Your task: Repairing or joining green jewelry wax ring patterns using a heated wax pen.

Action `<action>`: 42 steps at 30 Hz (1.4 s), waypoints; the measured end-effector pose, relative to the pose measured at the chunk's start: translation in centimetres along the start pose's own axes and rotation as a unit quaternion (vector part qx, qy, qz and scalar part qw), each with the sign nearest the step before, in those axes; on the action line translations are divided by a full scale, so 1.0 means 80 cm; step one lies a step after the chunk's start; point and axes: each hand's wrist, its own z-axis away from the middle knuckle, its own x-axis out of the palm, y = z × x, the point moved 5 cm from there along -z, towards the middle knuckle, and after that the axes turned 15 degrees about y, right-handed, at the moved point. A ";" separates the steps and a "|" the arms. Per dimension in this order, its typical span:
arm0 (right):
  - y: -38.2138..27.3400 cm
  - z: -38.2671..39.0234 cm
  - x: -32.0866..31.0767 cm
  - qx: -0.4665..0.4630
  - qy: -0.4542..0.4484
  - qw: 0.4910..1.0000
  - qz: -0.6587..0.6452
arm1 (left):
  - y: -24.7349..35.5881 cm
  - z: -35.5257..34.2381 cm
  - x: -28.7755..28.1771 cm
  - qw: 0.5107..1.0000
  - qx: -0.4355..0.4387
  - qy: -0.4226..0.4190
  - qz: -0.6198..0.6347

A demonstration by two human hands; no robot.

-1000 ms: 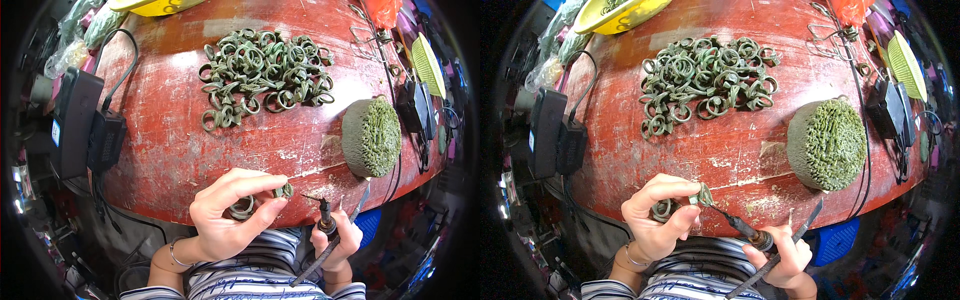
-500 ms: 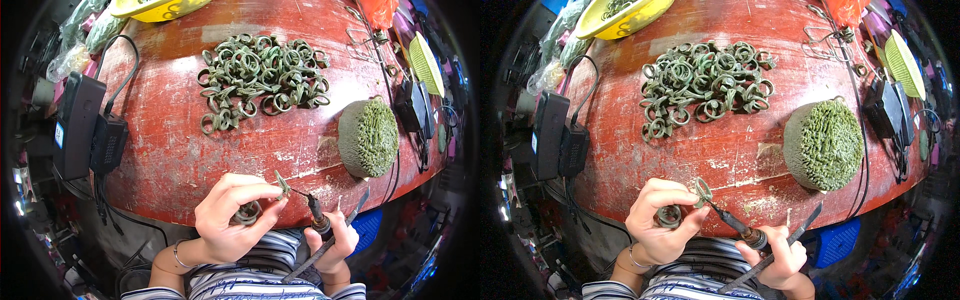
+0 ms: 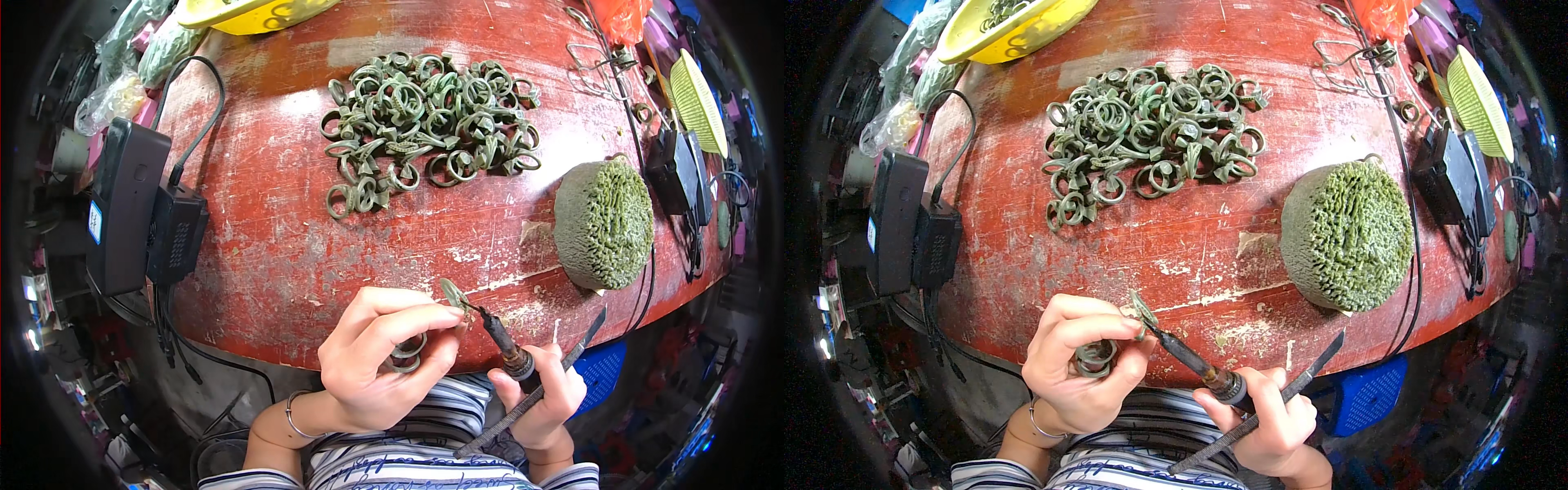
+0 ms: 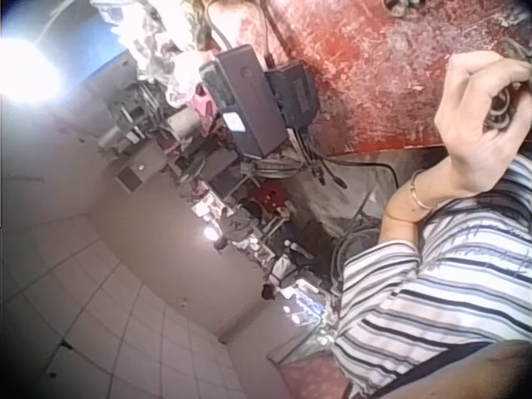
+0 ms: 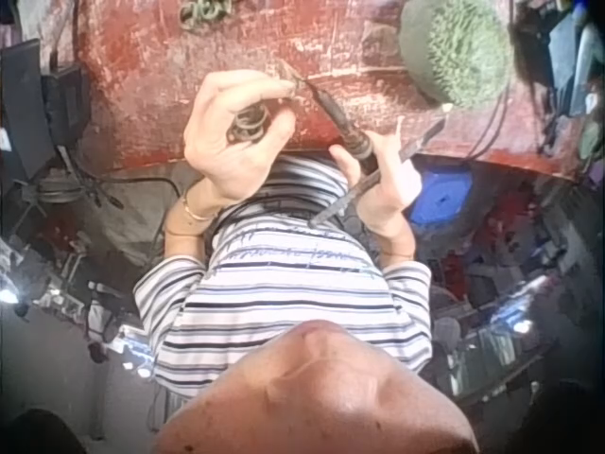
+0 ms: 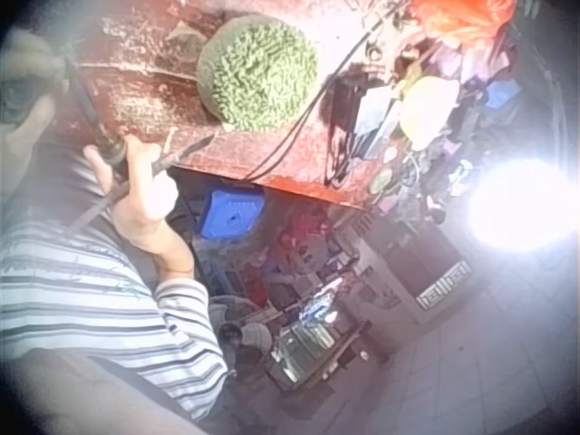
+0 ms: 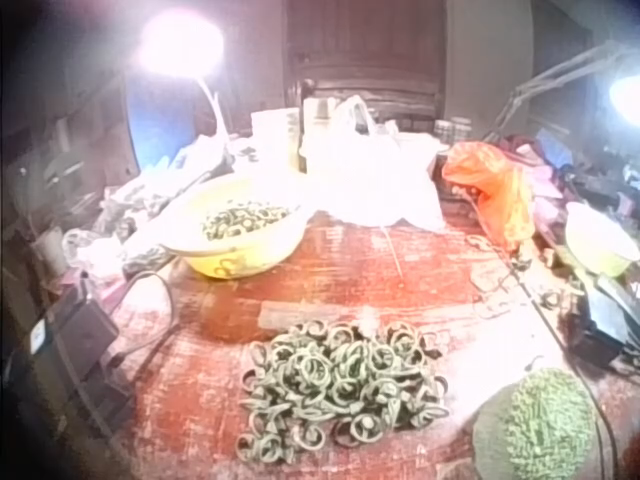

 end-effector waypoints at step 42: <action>0.023 0.009 0.006 0.187 0.039 0.947 -0.257 | -0.019 -0.071 -0.029 0.964 0.012 0.062 -0.257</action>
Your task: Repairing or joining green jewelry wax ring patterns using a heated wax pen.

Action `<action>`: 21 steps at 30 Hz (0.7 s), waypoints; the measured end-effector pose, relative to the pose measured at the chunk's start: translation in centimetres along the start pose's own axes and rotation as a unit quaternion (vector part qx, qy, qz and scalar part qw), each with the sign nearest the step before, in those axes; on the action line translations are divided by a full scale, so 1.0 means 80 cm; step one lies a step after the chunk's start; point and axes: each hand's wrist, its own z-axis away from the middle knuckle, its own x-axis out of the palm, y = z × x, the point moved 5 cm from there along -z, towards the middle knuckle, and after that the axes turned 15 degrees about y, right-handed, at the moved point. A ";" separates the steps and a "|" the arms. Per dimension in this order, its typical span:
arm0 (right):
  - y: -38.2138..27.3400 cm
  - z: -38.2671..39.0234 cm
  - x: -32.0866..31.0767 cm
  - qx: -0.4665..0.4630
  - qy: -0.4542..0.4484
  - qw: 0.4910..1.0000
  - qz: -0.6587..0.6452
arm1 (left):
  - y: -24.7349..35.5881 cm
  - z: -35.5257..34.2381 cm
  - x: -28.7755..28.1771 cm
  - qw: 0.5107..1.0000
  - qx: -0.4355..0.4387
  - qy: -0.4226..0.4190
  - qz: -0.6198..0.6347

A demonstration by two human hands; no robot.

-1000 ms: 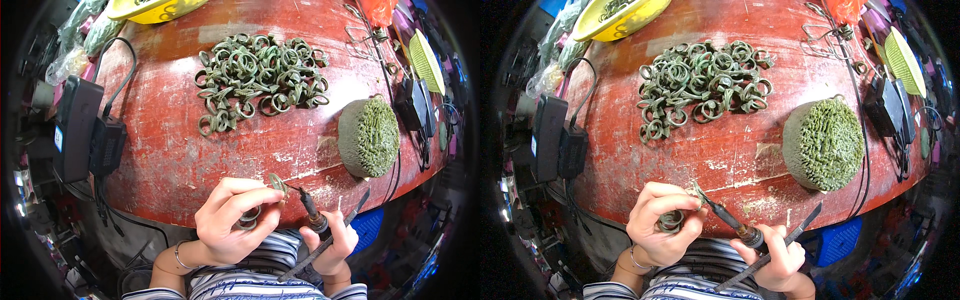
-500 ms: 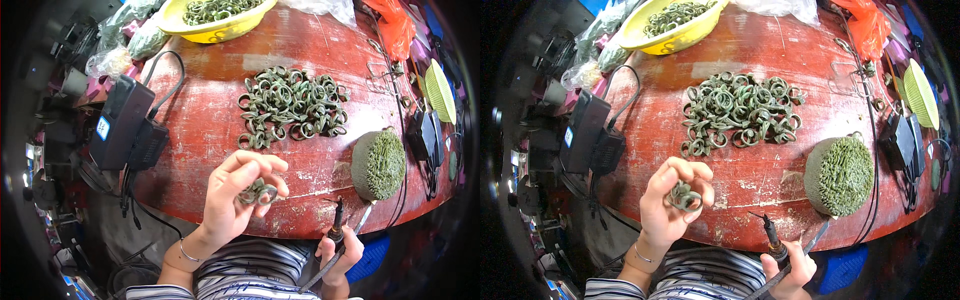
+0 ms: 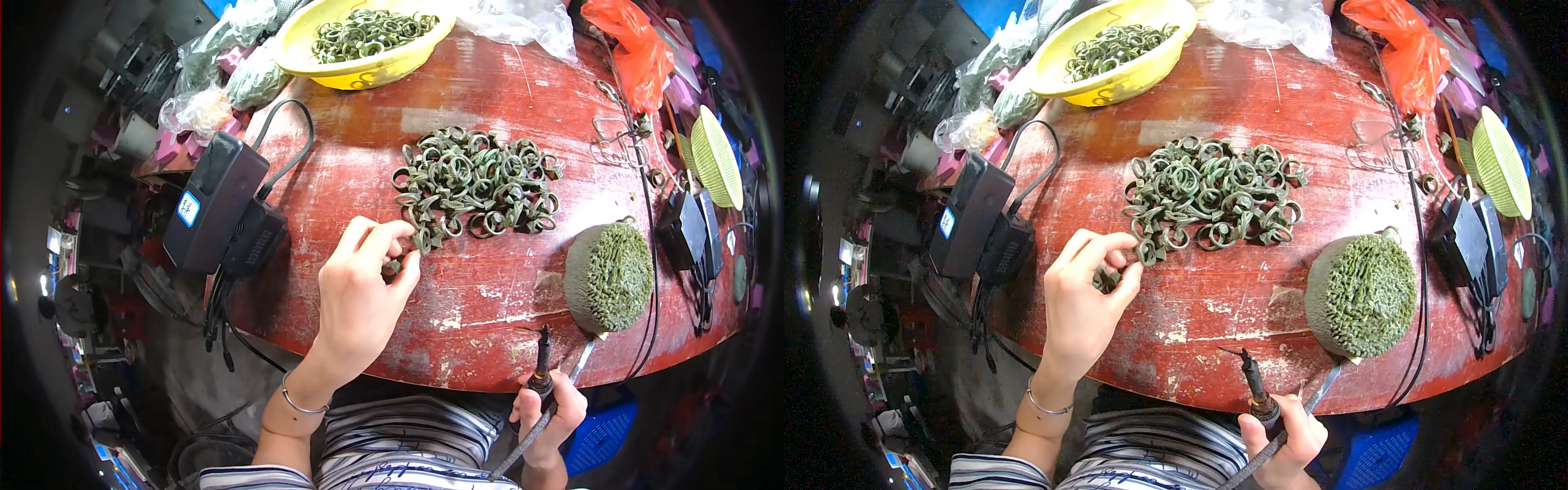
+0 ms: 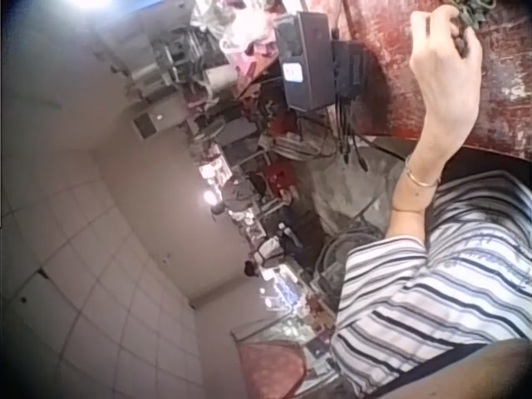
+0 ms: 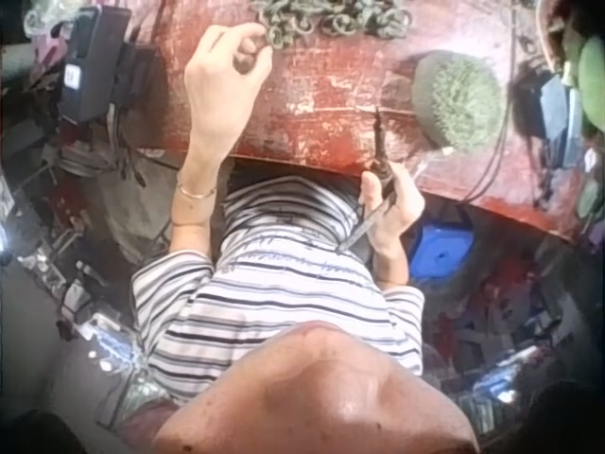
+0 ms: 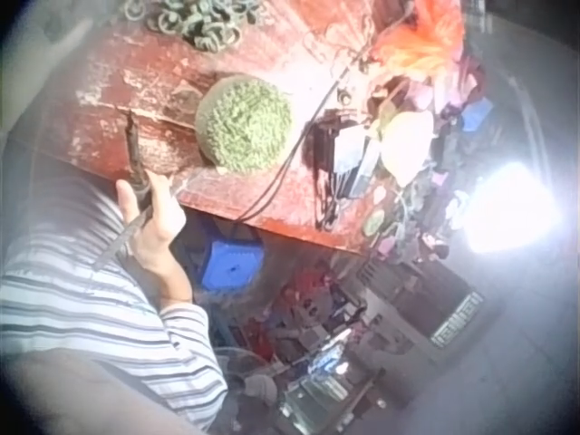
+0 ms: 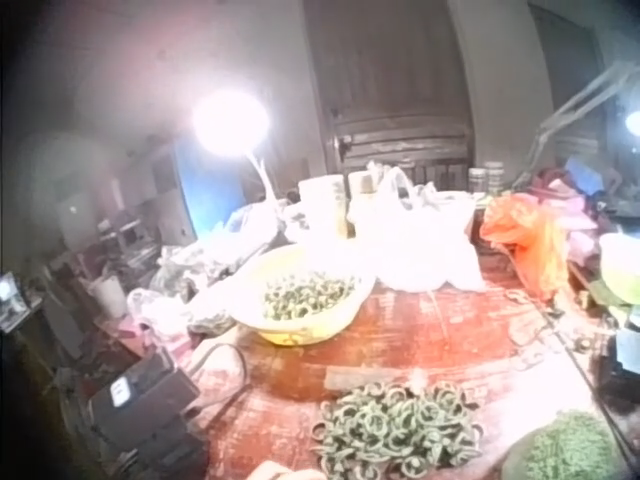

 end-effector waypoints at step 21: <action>-0.052 -0.005 0.029 -0.017 -0.068 0.993 -0.095 | 0.041 0.084 0.000 0.797 -0.334 -0.280 0.417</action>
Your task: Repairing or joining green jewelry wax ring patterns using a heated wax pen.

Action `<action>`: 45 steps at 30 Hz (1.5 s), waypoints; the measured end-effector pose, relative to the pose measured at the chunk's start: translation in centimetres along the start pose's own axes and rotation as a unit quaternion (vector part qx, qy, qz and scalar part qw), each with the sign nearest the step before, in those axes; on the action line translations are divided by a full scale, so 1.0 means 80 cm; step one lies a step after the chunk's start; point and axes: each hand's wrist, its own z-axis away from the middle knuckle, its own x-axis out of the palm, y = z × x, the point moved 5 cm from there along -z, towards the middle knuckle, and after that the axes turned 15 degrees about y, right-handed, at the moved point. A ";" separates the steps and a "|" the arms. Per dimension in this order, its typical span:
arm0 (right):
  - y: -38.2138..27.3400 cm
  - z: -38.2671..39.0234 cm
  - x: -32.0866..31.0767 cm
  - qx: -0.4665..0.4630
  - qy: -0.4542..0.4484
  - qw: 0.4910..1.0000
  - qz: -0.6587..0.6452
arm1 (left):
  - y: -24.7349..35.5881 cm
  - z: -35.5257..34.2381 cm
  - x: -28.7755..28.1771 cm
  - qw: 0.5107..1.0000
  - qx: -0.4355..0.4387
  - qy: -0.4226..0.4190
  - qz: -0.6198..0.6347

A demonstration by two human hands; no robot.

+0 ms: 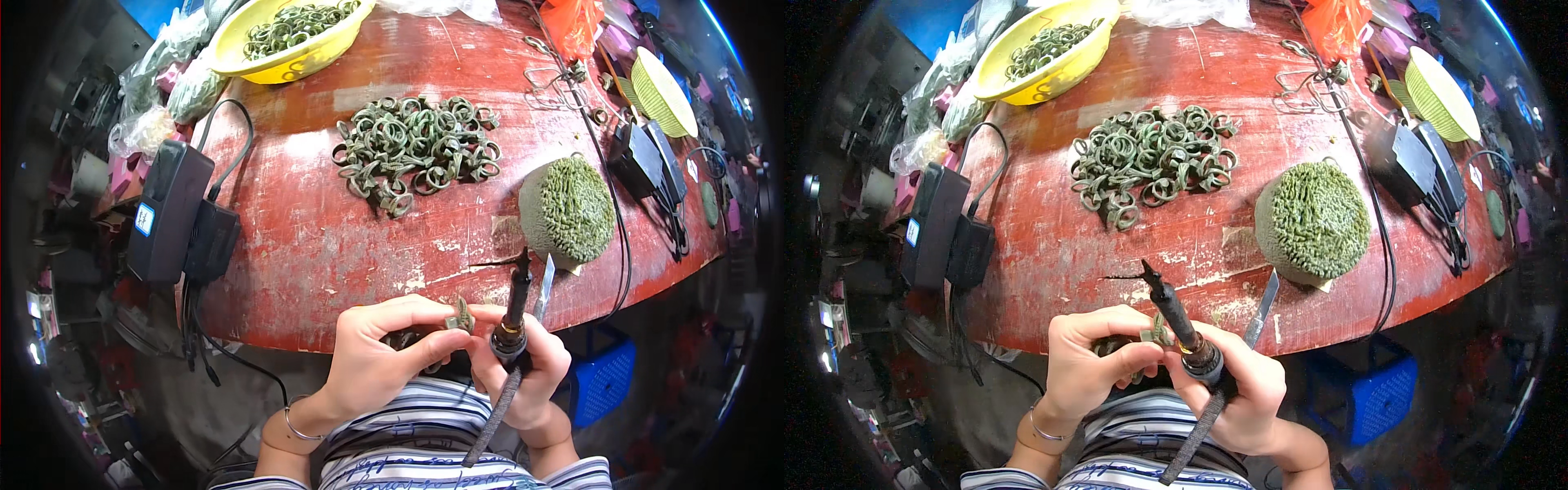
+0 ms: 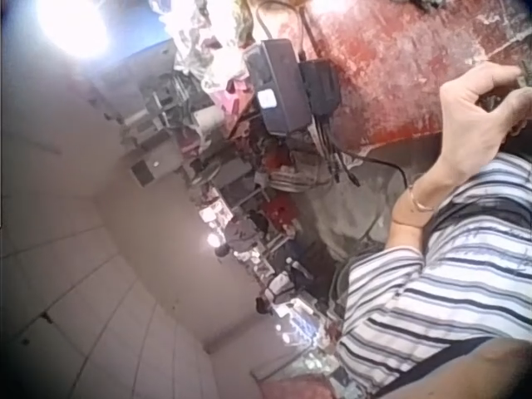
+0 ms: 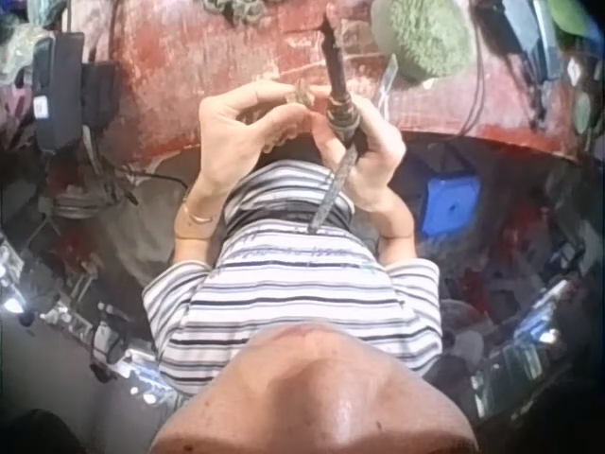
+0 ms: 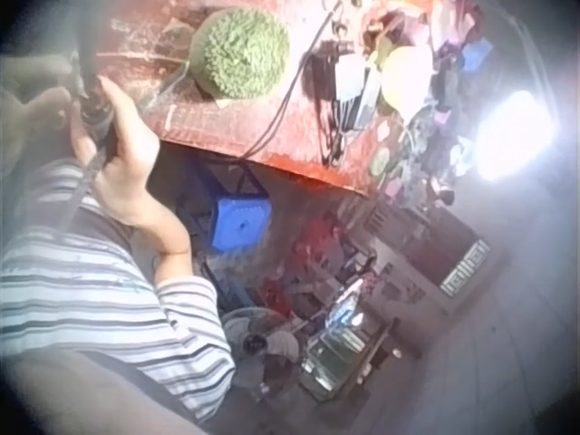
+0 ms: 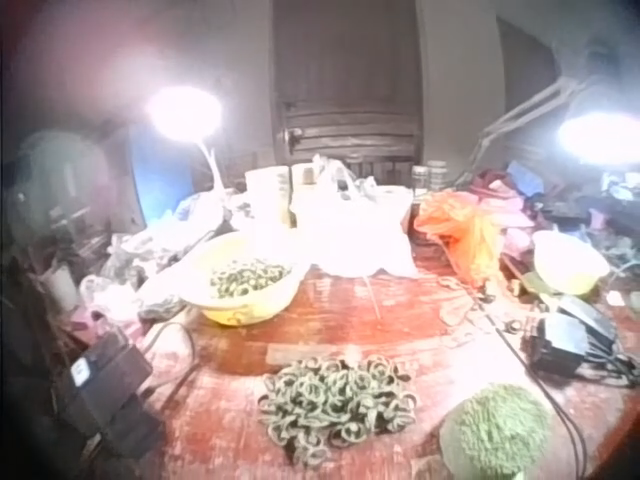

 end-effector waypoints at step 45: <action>0.019 0.011 -0.026 -0.189 0.025 0.930 0.314 | -0.008 -0.018 -0.022 0.947 0.263 0.160 -0.094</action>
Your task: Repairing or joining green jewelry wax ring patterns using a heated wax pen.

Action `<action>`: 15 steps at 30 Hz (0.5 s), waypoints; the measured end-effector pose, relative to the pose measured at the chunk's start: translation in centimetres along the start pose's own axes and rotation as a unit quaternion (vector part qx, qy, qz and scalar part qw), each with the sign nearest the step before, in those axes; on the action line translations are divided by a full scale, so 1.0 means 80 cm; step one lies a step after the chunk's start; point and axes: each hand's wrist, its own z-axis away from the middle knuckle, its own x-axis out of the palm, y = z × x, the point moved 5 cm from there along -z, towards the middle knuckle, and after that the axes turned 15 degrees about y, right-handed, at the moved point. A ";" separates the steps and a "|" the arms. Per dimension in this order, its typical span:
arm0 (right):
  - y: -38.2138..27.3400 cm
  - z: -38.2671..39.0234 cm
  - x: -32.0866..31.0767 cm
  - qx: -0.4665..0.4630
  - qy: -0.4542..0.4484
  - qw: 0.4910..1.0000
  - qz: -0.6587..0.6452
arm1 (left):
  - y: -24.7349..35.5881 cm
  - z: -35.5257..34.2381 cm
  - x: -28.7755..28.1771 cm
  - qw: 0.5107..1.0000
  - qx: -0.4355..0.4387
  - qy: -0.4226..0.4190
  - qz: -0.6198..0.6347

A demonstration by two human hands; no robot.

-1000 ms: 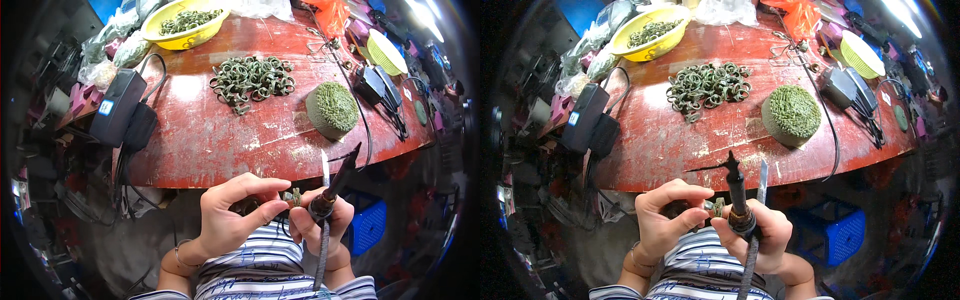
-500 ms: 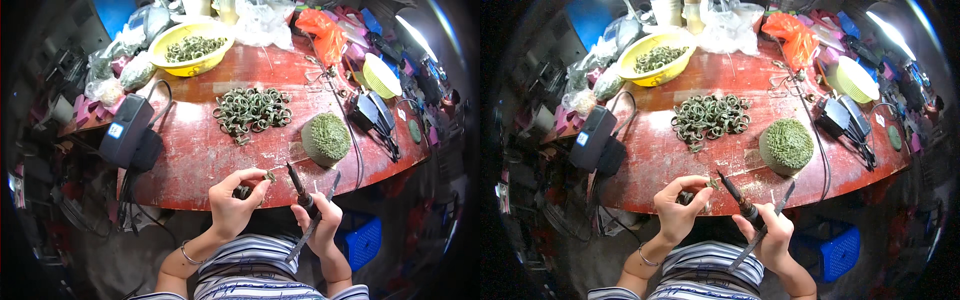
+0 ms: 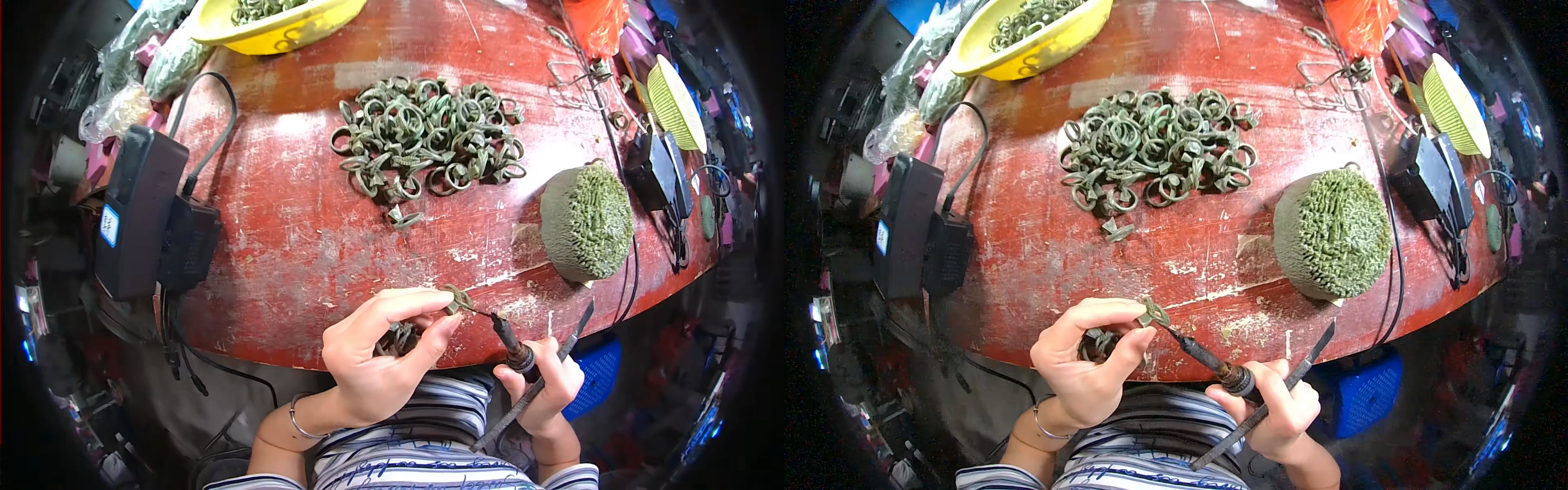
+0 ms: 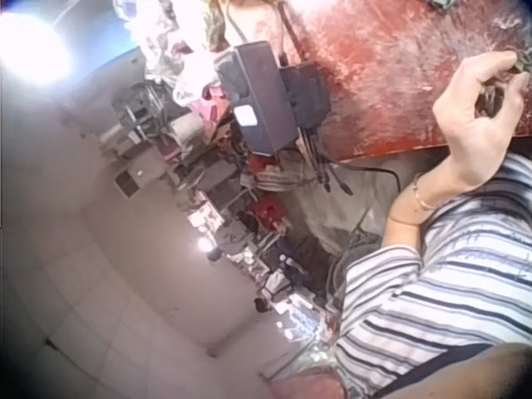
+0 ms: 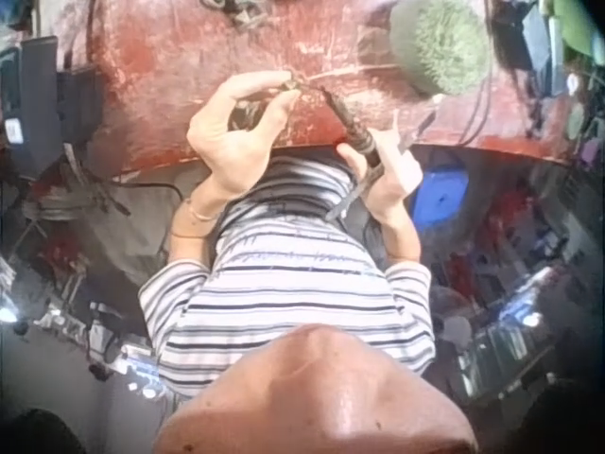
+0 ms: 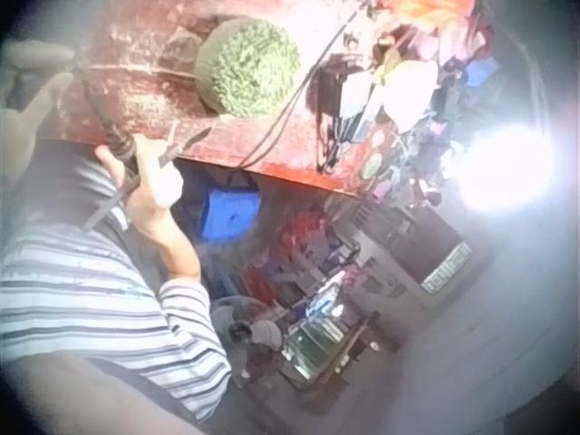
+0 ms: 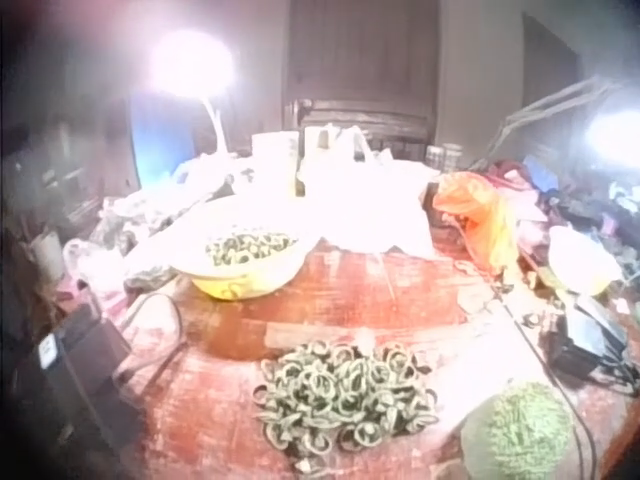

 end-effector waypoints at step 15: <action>0.002 -0.002 0.001 0.016 -0.034 0.999 0.020 | 0.002 -0.002 0.001 0.998 0.039 -0.047 -0.009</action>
